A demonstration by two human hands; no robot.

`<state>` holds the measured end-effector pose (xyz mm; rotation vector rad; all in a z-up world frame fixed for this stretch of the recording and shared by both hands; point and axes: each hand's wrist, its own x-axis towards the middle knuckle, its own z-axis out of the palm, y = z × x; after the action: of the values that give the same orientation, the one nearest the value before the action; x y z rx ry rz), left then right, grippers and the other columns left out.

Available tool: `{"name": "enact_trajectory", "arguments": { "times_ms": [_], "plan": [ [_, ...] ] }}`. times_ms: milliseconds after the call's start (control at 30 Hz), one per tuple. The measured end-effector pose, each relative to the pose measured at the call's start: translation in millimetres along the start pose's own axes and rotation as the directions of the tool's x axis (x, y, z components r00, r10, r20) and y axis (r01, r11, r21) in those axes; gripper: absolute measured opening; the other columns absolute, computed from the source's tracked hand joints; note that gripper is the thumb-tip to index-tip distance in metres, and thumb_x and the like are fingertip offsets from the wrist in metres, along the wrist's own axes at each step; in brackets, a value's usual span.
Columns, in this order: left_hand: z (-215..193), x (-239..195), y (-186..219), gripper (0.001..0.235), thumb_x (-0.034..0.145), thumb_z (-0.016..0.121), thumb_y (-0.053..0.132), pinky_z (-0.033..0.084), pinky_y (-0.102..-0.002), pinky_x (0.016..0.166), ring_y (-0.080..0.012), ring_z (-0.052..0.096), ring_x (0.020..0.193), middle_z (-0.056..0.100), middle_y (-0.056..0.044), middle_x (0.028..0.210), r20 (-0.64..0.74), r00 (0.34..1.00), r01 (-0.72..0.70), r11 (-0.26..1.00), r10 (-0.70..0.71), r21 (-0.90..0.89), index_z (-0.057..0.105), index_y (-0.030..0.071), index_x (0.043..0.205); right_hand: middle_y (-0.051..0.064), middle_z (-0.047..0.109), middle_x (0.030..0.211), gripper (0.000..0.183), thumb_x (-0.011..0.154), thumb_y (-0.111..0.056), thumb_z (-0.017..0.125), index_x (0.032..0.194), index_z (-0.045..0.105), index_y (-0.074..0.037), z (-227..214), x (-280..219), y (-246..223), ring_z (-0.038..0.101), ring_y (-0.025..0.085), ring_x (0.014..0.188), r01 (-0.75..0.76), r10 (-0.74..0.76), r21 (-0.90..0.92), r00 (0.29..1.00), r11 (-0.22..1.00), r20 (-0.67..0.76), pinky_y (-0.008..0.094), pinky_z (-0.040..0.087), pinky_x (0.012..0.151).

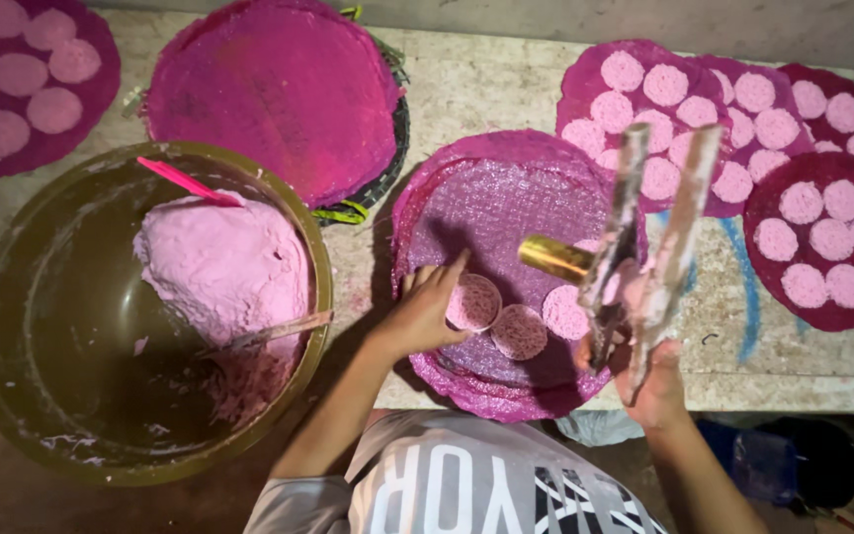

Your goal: The person scoops pink dough from a large bowl using a metal scoop and a spatula, then presses the dough into a circular mold on a tray to form round portions. The process is repeated multiple times to fill the tray with evenly shaped dough pieces.

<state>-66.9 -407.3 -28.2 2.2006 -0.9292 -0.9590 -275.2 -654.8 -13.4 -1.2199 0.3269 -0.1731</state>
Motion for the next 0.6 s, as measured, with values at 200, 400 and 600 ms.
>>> {"name": "enact_trajectory", "arguments": {
  "times_ms": [200, 400, 600],
  "plan": [
    [-17, 34, -18, 0.127, 0.073, 0.088, 0.025, 0.008, -0.054, 0.127, -0.0361, 0.018, 0.155, 0.022, -0.02, 0.164, -0.157, 0.985, 0.032, 0.977, -0.066, -0.21, 0.003, 0.018, 0.167, 0.016, 0.064, 0.096, 0.1, 0.085, -0.088, 0.053, 0.133, 0.055, 0.0, -17, -13, 10, 0.062, 0.029, 0.089, -0.005, 0.006, 0.106, 1.0, 0.994, -0.009, 0.047, 0.05, 0.08],
    [-10, 68, -39, 0.123, 0.074, 0.088, 0.038, 0.003, -0.062, 0.124, -0.0385, 0.011, 0.155, 0.021, -0.015, 0.167, -0.229, 0.972, 0.049, 0.999, -0.047, 0.006, 0.004, 0.016, 0.161, 0.017, 0.067, 0.095, 0.103, 0.08, -0.09, 0.05, 0.13, 0.056, 0.0, -43, -11, 35, 0.066, 0.029, 0.087, -0.053, 0.054, 0.022, 0.998, 0.998, -0.038, 0.046, 0.053, 0.078],
    [-17, 76, -36, 0.101, 0.086, 0.071, 0.06, 0.025, -0.053, 0.128, -0.0347, 0.036, 0.155, 0.037, -0.017, 0.165, -0.429, 0.9, -0.339, 0.742, 0.076, -0.578, 0.03, 0.004, 0.16, 0.02, 0.072, 0.092, 0.095, 0.087, -0.083, 0.039, 0.119, 0.063, 0.003, -46, 33, 33, 0.073, 0.027, 0.078, -0.311, 0.328, -0.226, 0.944, 0.923, 0.042, 0.041, 0.061, 0.069]
  ]
}}
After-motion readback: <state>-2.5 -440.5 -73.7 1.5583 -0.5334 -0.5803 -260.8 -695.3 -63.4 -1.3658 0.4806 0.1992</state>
